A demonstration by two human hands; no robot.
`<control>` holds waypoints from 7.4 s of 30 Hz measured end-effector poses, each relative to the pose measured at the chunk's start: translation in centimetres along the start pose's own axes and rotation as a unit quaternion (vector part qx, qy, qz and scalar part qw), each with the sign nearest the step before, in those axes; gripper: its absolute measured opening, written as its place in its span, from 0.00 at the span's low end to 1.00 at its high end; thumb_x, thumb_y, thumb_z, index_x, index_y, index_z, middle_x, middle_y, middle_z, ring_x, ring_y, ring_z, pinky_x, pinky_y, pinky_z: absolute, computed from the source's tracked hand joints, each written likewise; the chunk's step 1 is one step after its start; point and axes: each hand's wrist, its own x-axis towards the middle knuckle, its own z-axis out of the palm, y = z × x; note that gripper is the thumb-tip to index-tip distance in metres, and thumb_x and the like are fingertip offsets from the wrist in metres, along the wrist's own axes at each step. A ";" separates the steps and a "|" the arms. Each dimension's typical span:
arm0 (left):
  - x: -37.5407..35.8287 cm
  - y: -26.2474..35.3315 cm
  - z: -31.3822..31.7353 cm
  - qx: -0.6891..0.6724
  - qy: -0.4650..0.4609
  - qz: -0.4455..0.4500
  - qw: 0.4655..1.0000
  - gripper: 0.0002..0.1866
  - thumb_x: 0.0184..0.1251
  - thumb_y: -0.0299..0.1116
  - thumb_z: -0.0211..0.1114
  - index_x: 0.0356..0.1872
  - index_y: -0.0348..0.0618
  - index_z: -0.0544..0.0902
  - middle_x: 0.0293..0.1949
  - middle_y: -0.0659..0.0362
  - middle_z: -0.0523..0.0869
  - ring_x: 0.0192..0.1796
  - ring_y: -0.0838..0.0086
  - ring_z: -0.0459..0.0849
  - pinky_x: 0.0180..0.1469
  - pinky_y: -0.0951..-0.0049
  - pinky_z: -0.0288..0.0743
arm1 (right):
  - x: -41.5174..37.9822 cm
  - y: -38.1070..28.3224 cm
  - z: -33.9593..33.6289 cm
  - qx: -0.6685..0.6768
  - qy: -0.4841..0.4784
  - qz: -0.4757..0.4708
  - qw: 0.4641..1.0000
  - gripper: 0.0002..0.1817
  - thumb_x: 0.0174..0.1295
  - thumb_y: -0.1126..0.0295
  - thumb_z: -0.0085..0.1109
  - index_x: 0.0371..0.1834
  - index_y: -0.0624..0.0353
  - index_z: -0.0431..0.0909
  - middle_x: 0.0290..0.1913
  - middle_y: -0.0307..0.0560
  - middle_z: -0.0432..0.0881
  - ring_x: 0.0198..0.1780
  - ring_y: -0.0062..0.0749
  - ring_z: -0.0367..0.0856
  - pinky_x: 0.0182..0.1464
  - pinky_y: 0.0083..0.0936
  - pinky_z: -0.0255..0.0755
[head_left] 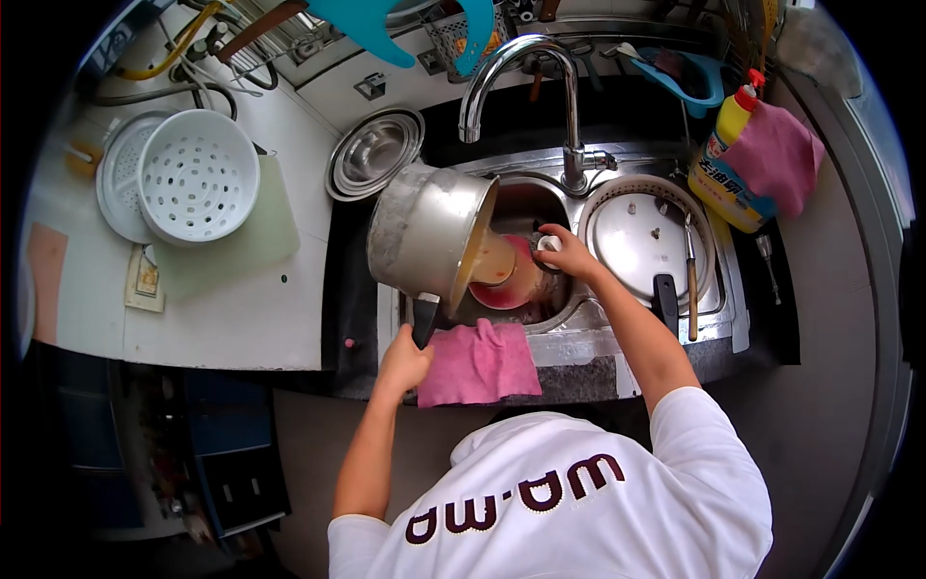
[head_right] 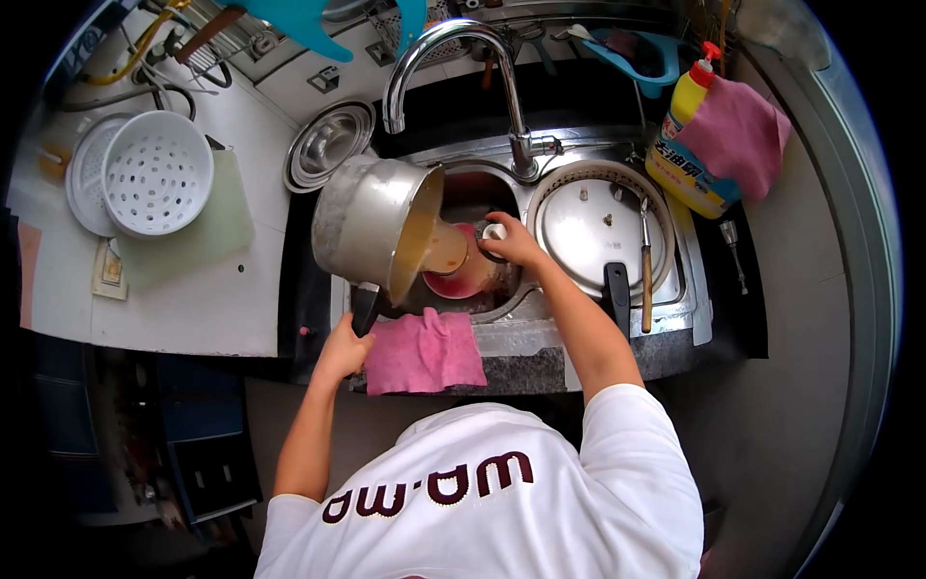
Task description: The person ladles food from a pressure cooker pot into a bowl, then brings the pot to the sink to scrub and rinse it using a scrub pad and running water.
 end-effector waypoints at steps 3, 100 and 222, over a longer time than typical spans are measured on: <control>-0.1 -0.3 -0.5 0.056 0.039 0.014 0.998 0.19 0.52 0.33 0.60 0.41 0.31 0.68 0.29 0.38 0.80 0.36 0.45 0.79 0.39 0.56 0.72 | 0.5 0.2 -0.2 -0.014 0.002 -0.021 1.000 0.32 0.44 0.62 0.67 0.55 0.60 0.68 0.45 0.47 0.77 0.46 0.29 0.75 0.50 0.23 0.69; -4.7 -2.2 7.0 -0.636 -0.350 -0.079 0.684 0.10 0.59 0.23 0.56 0.40 0.41 0.68 0.17 0.66 0.65 0.11 0.86 0.62 0.11 0.83 0.58 | 3.6 -9.0 14.3 -0.419 -0.134 -0.282 0.853 0.33 0.49 0.57 0.62 0.55 0.61 0.62 0.47 0.57 0.68 0.54 0.52 0.67 0.49 0.40 0.71; -3.8 -2.7 7.3 -0.659 -0.373 -0.002 0.653 0.09 0.57 0.24 0.57 0.34 0.43 0.65 0.16 0.66 0.65 0.12 0.85 0.63 0.12 0.80 0.59 | 8.9 -15.9 3.3 -0.711 -0.321 -0.456 0.428 0.13 0.50 0.64 0.58 0.41 0.38 0.78 0.53 0.36 0.73 0.61 0.31 0.65 0.63 0.31 0.56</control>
